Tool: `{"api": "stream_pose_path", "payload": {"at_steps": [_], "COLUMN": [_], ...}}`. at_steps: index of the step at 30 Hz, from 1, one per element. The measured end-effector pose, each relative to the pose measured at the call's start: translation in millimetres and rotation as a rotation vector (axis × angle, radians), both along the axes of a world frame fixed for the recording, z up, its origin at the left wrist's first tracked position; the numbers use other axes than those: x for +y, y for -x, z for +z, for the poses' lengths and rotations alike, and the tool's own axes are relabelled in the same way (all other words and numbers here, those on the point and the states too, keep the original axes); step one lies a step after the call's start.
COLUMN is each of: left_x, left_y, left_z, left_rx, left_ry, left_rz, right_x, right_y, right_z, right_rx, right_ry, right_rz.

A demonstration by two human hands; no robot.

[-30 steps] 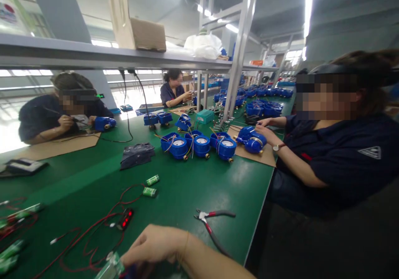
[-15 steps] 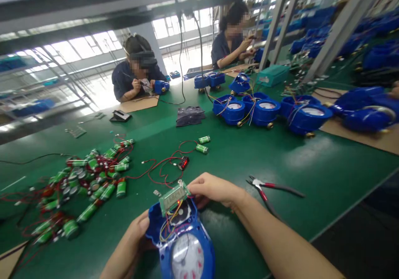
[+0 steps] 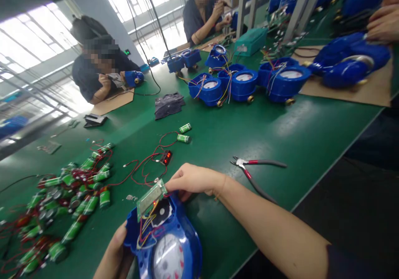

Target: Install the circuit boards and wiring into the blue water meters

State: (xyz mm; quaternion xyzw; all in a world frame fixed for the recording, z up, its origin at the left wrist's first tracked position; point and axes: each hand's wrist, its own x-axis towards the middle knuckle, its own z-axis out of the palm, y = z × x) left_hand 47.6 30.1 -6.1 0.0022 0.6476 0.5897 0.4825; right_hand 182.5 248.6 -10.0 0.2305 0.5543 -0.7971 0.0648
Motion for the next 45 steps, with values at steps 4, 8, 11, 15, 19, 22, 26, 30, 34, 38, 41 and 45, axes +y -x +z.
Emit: {"api": "stream_pose_path", "payload": {"at_steps": [4,8,11,15,19,22,26,30,34,38,41,45], "left_x": [-3,-9,-12,-8,-3,-2,-3,-1,2,3,3,3], "left_y": [3,12,15,9,5,6,7,2,-4,-5,-5,-7], "left_z": [-3.6,-11.4,-13.9,-9.0,-5.7,-6.6,-6.9,-4.1,0.3,3.0,3.6,3.5], "left_rx": [0.076,0.029,-0.020,-0.009,-0.006,-0.033,-0.039,-0.058,-0.037,-0.018,0.028,0.087], "left_ry": [0.097,0.073,0.057,0.033,-0.017,-0.050,-0.060,-0.057,-0.045,-0.022,0.018,0.040], "left_rz": [0.057,0.057,0.023,-0.005,-0.015,-0.036,-0.042,-0.032,-0.019,-0.022,-0.032,-0.024], "right_x": [0,1,1,1,1,0,-1,0,0,0,0,0], "right_y": [-1,-1,0,-1,-1,0,0,0,-1,-1,-1,-1], "right_z": [0.1,0.6,0.9,1.6,1.9,0.5,-1.6,0.0,3.0,3.7,4.0,5.2], "right_rx": [0.019,0.024,0.017,0.018,0.012,0.012,0.009,0.001,0.004,0.016,0.016,0.003], "right_ry": [0.033,0.053,0.049,0.050,0.034,0.038,0.041,0.012,0.012,0.025,0.018,0.018], "right_rz": [-0.009,-0.006,-0.005,-0.004,-0.006,-0.004,-0.010,-0.001,0.000,0.005,0.008,0.005]}}
